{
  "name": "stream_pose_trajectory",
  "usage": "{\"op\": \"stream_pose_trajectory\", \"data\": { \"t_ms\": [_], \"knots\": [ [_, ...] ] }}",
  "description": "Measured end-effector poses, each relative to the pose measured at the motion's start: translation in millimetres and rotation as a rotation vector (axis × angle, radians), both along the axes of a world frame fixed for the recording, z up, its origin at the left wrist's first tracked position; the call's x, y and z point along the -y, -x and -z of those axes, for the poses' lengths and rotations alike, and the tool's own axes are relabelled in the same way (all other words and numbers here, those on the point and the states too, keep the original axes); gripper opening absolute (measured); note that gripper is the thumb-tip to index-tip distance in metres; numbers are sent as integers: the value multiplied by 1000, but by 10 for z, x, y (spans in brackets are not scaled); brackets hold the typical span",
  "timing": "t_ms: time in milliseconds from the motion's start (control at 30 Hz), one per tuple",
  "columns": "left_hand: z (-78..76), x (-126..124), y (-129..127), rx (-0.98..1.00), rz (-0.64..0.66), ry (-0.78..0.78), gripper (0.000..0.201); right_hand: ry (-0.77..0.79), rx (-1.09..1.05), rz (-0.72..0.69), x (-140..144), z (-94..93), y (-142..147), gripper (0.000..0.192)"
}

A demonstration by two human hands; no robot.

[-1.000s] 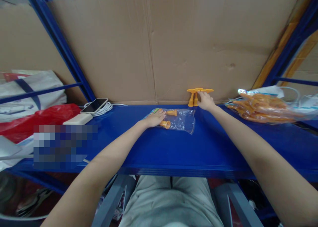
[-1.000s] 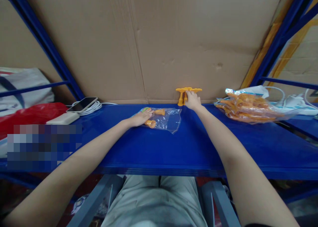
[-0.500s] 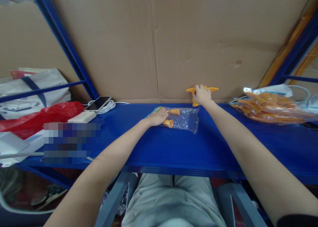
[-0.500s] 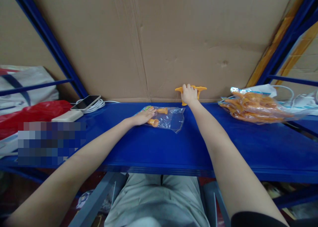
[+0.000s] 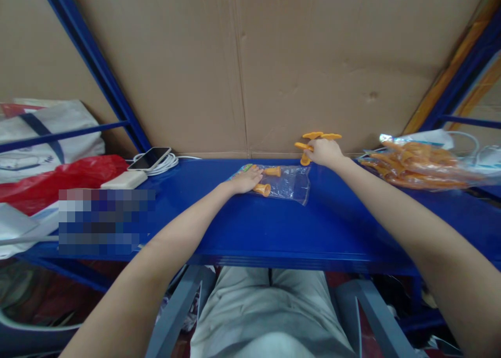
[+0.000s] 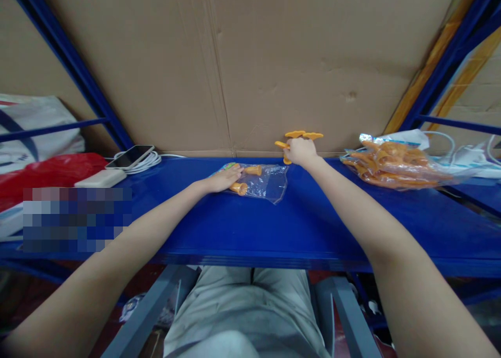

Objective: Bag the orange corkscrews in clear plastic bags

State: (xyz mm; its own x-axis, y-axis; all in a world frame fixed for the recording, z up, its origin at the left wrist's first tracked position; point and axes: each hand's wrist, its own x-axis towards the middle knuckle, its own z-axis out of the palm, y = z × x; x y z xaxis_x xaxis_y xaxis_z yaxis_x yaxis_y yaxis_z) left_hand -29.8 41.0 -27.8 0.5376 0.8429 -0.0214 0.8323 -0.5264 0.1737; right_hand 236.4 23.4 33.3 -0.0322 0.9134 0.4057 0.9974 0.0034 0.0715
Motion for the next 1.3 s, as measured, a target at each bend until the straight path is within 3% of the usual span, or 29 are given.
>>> {"op": "stream_pose_trajectory", "data": {
  "t_ms": [167, 400, 633, 967, 1300],
  "knots": [
    [6, -38, -16, 31, -30, -17, 68, 127, 2, 79, 235, 91, -73, 37],
    [-75, -36, 14, 7, 31, -108, 58, 313, 42, 129, 268, 255, -286, 42],
    [-121, 6, 66, -23, -159, -265, 63, 428, 25, 122, 232, 301, -368, 39],
    [-72, -37, 57, -22, -224, -287, 55, 506, -16, 79, 206, 340, -354, 71],
    [-28, -76, 89, 17, -203, -296, 50, 405, 62, 150, 246, 265, -255, 32]
  ]
}}
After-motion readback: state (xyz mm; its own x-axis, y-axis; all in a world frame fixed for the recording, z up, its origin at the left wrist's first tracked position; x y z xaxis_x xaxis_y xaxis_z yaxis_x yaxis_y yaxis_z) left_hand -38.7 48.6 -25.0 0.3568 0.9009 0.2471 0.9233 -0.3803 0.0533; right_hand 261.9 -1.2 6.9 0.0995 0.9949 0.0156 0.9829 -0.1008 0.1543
